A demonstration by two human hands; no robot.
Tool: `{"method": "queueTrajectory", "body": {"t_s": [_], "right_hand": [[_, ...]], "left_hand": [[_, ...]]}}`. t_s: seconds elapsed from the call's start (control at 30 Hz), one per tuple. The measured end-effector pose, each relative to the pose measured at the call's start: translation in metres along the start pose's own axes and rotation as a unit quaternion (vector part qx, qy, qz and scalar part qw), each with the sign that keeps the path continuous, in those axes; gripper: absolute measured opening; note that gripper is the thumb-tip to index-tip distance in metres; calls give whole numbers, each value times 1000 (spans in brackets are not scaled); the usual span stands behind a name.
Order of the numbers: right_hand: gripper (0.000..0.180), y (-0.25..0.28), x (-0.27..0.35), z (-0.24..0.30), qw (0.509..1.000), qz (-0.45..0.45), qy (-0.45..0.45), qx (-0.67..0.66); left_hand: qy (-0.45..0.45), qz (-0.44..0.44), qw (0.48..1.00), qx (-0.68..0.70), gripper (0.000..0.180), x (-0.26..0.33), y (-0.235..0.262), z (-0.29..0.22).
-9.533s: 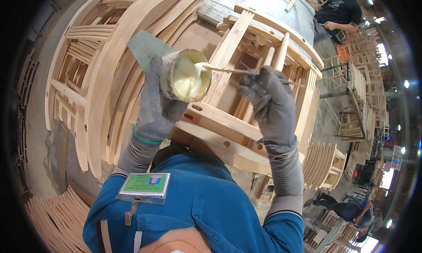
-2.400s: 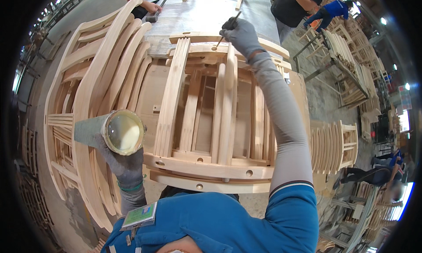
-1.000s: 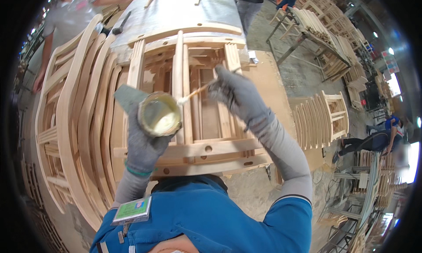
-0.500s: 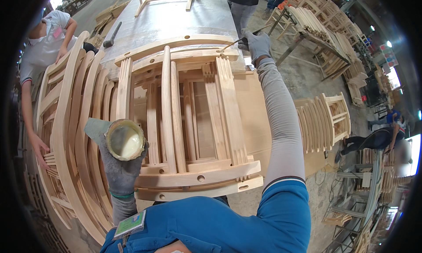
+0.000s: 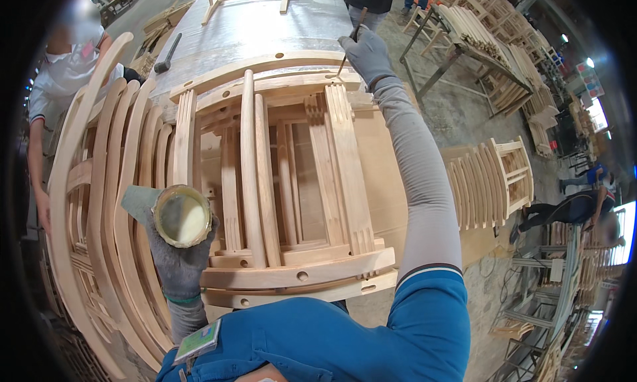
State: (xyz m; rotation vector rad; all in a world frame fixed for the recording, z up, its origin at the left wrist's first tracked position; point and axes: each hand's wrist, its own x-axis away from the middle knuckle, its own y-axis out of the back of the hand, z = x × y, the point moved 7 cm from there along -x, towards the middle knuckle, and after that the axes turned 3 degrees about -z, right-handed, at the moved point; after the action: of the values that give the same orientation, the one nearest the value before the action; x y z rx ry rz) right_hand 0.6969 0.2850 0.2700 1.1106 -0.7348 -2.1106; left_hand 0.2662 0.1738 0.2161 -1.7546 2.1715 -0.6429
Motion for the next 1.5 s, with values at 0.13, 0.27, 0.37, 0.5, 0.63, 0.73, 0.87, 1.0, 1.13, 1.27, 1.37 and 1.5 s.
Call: {"method": "queueTrajectory", "body": {"t_s": [0.13, 0.27, 0.37, 0.5, 0.63, 0.73, 0.87, 1.0, 1.13, 1.27, 1.37, 1.5], "right_hand": [[38, -18, -3, 10, 992, 28, 75, -94], [39, -8, -9, 9, 994, 15, 103, -32], [42, -8, -8, 9, 994, -2, 103, 24], [37, -23, -3, -7, 977, 38, -52, -204], [26, -10, 0, -59, 930, 39, -181, -317], [23, 16, 16, -73, 873, 36, -186, -449], [14, 69, 62, -20, 819, 60, -107, -560], [16, 137, 165, 86, 824, 98, -27, -557], [14, 164, 246, 138, 791, 174, 51, -585], [13, 164, 281, 159, 853, 176, 20, -491], [17, 160, 305, 159, 814, 179, -66, -548], [12, 159, 323, 140, 708, 77, -241, -659]], "left_hand": [[69, -36, 989, 124, 47, -2, 4, 7], [54, -44, 990, 124, 49, 2, 5, 3], [56, -60, 986, 143, 49, 8, 7, 3], [48, -58, 986, 147, 49, 19, 3, 3], [44, -39, 986, 157, 49, 31, -13, 0], [44, -43, 985, 161, 50, 39, -22, 2], [60, -46, 980, 184, 50, 47, -35, 11], [-24, 79, 994, 67, 49, 67, -67, 5], [90, 113, 975, 171, 46, 74, -76, 12], [106, 149, 972, 151, 44, 92, -78, 21], [6, 241, 964, 113, 46, 104, -74, 14], [292, 156, 899, 288, 48, 112, -71, 35]]}}
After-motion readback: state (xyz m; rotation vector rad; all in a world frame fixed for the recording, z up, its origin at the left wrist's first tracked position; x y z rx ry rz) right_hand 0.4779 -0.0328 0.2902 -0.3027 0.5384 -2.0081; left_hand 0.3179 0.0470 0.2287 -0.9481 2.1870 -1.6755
